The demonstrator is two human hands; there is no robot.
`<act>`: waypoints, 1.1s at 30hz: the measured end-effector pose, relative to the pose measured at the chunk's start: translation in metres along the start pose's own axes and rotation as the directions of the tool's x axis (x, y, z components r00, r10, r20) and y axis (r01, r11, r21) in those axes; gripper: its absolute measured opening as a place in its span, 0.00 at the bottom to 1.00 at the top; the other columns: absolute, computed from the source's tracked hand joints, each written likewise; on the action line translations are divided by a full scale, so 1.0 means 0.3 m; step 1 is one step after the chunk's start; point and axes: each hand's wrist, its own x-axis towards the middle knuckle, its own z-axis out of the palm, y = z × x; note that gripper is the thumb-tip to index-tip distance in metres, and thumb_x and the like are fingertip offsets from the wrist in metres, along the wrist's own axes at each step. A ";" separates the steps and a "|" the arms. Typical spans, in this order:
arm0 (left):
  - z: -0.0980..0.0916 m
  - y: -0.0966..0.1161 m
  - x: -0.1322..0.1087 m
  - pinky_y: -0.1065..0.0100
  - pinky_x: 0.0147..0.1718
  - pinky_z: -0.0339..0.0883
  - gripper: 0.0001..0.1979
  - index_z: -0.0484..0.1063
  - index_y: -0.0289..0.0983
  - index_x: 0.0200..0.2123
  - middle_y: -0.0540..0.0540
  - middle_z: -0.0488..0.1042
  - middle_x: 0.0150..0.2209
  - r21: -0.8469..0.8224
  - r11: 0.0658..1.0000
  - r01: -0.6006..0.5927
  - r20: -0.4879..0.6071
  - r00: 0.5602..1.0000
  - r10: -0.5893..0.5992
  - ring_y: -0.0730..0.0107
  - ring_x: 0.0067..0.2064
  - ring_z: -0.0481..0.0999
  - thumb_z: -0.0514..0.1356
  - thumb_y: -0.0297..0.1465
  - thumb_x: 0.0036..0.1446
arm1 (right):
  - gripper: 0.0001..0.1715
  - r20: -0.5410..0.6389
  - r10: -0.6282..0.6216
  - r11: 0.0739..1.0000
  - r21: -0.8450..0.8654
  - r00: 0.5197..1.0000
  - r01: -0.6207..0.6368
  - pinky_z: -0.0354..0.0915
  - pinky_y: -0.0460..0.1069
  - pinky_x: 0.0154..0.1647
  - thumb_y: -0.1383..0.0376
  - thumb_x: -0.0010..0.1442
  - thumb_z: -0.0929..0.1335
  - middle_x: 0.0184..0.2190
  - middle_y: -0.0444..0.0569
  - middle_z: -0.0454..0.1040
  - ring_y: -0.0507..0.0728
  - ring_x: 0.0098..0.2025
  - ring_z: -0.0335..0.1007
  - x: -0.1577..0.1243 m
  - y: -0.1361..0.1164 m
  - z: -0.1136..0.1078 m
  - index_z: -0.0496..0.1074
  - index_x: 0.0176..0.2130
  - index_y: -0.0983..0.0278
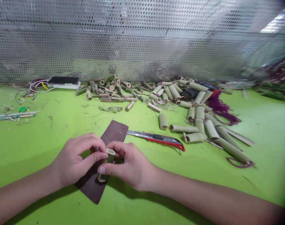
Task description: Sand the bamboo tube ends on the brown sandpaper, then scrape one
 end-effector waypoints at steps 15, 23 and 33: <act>-0.017 -0.006 0.000 0.75 0.30 0.62 0.08 0.68 0.40 0.34 0.56 0.71 0.30 0.041 0.999 0.007 0.170 0.985 -0.014 0.76 0.30 0.71 0.55 0.30 0.68 | 0.30 0.059 -0.003 0.996 0.091 0.998 -0.003 0.61 0.45 0.29 0.51 0.42 0.81 0.27 0.41 0.70 0.49 0.28 0.63 0.000 -0.010 0.001 0.74 0.36 0.66; -0.025 -0.021 -0.006 0.72 0.31 0.69 0.05 0.75 0.41 0.38 0.52 0.78 0.33 0.095 0.993 -0.073 0.065 0.996 0.067 0.73 0.32 0.76 0.58 0.29 0.66 | 0.28 0.028 0.003 0.993 0.121 1.000 -0.007 0.61 0.45 0.28 0.53 0.41 0.82 0.26 0.41 0.71 0.49 0.28 0.64 -0.001 -0.029 -0.017 0.73 0.34 0.66; -0.034 -0.026 -0.002 0.74 0.31 0.70 0.06 0.74 0.40 0.41 0.52 0.80 0.34 0.138 0.972 -0.191 0.108 0.978 0.177 0.74 0.32 0.79 0.57 0.29 0.67 | 0.27 0.029 0.009 0.999 -0.049 1.000 -0.007 0.56 0.44 0.24 0.51 0.44 0.81 0.25 0.40 0.70 0.48 0.26 0.61 -0.006 -0.021 -0.021 0.74 0.35 0.66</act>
